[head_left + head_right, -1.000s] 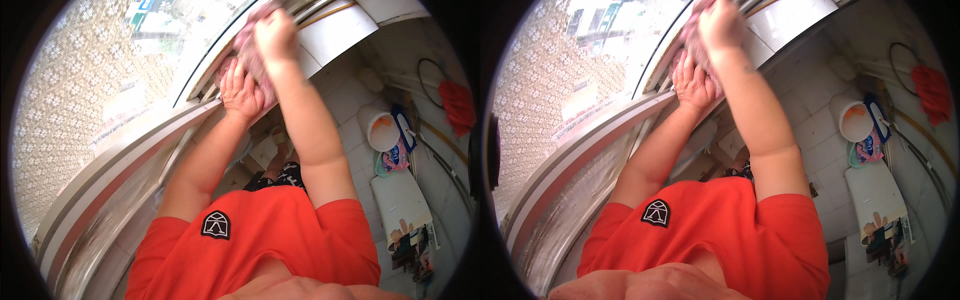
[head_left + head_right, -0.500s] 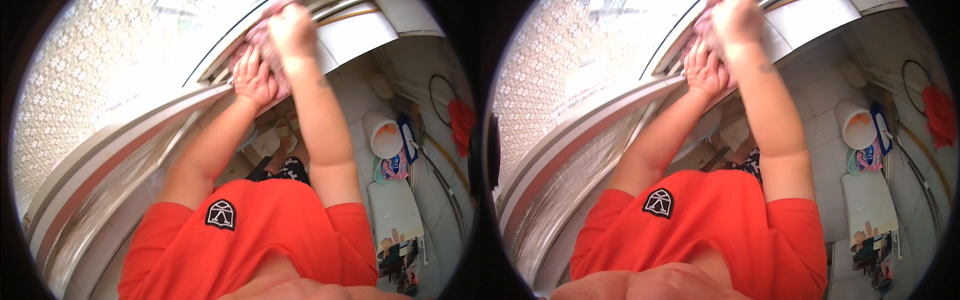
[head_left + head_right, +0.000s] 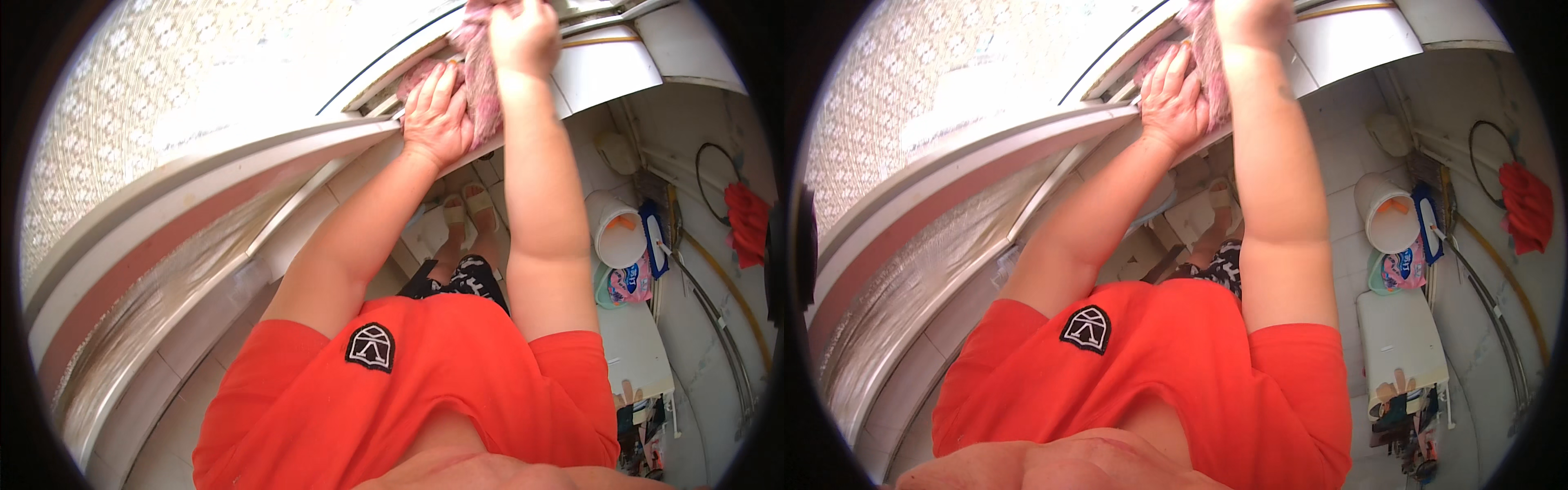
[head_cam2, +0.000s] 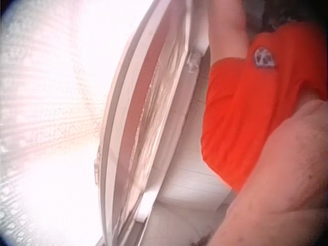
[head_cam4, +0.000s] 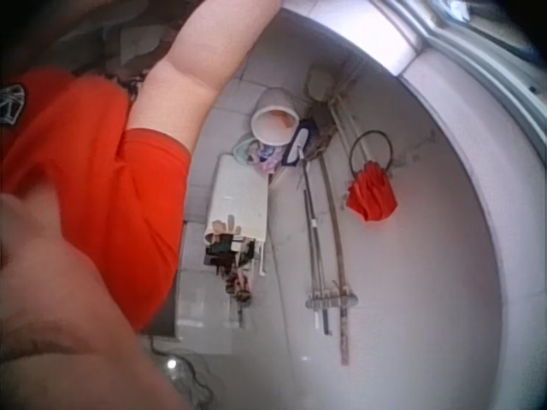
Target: The person washes a cloth in a red sink, wrings it out, and then uses it to wipe the window frame and glass. The person moves from the sink to the window and cleans various parts of the frame and glass surface.
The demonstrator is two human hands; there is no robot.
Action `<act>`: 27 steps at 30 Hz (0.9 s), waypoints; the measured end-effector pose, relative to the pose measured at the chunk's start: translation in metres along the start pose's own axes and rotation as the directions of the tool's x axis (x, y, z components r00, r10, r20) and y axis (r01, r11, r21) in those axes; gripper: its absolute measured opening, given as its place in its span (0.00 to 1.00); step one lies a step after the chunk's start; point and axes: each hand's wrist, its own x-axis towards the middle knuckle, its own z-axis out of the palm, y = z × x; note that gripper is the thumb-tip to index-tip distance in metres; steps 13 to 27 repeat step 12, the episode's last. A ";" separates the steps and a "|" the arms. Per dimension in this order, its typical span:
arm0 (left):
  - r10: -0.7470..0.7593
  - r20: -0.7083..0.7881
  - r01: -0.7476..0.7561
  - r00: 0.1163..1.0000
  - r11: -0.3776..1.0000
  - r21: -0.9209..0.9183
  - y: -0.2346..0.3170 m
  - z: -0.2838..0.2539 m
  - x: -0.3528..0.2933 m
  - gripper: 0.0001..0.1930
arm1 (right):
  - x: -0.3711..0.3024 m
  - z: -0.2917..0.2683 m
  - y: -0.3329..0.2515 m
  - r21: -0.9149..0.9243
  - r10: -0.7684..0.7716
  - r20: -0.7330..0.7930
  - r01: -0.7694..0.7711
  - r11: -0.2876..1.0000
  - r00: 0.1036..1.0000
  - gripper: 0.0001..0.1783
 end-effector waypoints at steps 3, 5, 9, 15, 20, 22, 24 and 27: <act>-0.054 0.065 0.055 0.996 0.998 -0.013 0.002 -0.007 -0.009 0.23 | -0.024 0.014 -0.005 0.019 -0.115 0.054 0.114 0.993 0.992 0.10; -0.154 0.146 0.157 0.977 0.987 -0.015 0.008 -0.021 -0.022 0.31 | -0.068 0.018 -0.034 -0.051 -0.544 0.211 0.565 0.824 0.812 0.08; -0.319 0.476 0.508 0.820 0.788 -0.348 0.002 -0.037 -0.030 0.41 | -0.106 0.025 -0.076 0.234 -0.506 0.303 0.451 0.861 0.808 0.04; -0.258 0.397 0.367 0.881 0.902 -0.227 0.004 -0.036 -0.030 0.44 | -0.085 0.022 -0.062 0.094 -0.502 0.311 0.499 0.861 0.807 0.05; -0.258 0.397 0.367 0.881 0.902 -0.227 0.004 -0.036 -0.030 0.44 | -0.085 0.022 -0.062 0.094 -0.502 0.311 0.499 0.861 0.807 0.05; -0.258 0.397 0.367 0.881 0.902 -0.227 0.004 -0.036 -0.030 0.44 | -0.085 0.022 -0.062 0.094 -0.502 0.311 0.499 0.861 0.807 0.05; -0.258 0.397 0.367 0.881 0.902 -0.227 0.004 -0.036 -0.030 0.44 | -0.085 0.022 -0.062 0.094 -0.502 0.311 0.499 0.861 0.807 0.05; -0.258 0.397 0.367 0.881 0.902 -0.227 0.004 -0.036 -0.030 0.44 | -0.085 0.022 -0.062 0.094 -0.502 0.311 0.499 0.861 0.807 0.05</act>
